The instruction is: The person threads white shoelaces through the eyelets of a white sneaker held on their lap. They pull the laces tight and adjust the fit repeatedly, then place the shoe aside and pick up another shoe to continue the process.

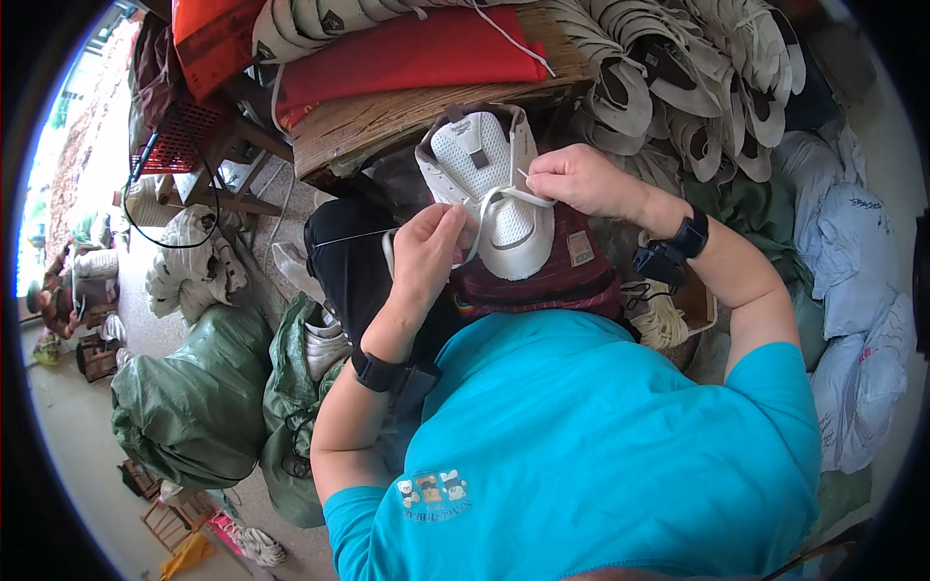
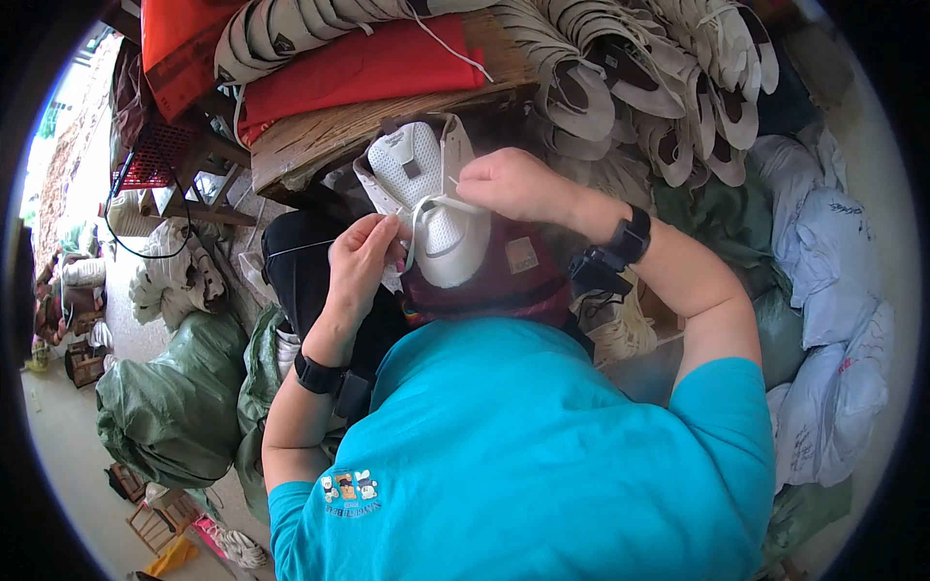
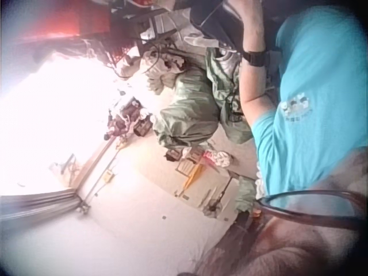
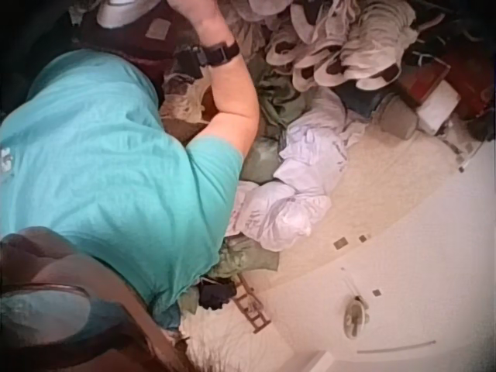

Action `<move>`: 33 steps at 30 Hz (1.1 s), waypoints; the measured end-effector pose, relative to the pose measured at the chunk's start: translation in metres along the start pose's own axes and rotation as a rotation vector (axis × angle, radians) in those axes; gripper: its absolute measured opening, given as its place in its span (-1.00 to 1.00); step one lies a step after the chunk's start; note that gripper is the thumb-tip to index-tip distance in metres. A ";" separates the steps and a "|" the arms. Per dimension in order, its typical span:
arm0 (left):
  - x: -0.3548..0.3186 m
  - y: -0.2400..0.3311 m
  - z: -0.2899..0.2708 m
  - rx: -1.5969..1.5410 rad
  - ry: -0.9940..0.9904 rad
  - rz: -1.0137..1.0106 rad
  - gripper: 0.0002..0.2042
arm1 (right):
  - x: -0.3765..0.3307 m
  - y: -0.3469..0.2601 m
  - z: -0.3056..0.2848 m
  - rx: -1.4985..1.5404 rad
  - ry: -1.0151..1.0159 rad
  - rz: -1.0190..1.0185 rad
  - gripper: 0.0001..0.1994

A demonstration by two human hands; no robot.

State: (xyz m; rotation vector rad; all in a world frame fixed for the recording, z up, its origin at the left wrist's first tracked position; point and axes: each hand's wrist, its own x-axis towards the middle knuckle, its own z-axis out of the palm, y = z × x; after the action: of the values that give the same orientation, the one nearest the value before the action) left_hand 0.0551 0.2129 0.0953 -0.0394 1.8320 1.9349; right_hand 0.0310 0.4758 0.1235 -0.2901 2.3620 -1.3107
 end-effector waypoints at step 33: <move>0.039 0.052 -0.017 1.109 -0.118 0.605 -0.84 | 0.044 -0.049 -0.029 -0.638 -0.276 -0.221 -0.79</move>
State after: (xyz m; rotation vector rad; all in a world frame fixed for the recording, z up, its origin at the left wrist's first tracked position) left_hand -0.0029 0.2086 0.1292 1.0403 2.7497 0.8900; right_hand -0.0226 0.4547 0.1667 -0.8778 2.4826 -0.5079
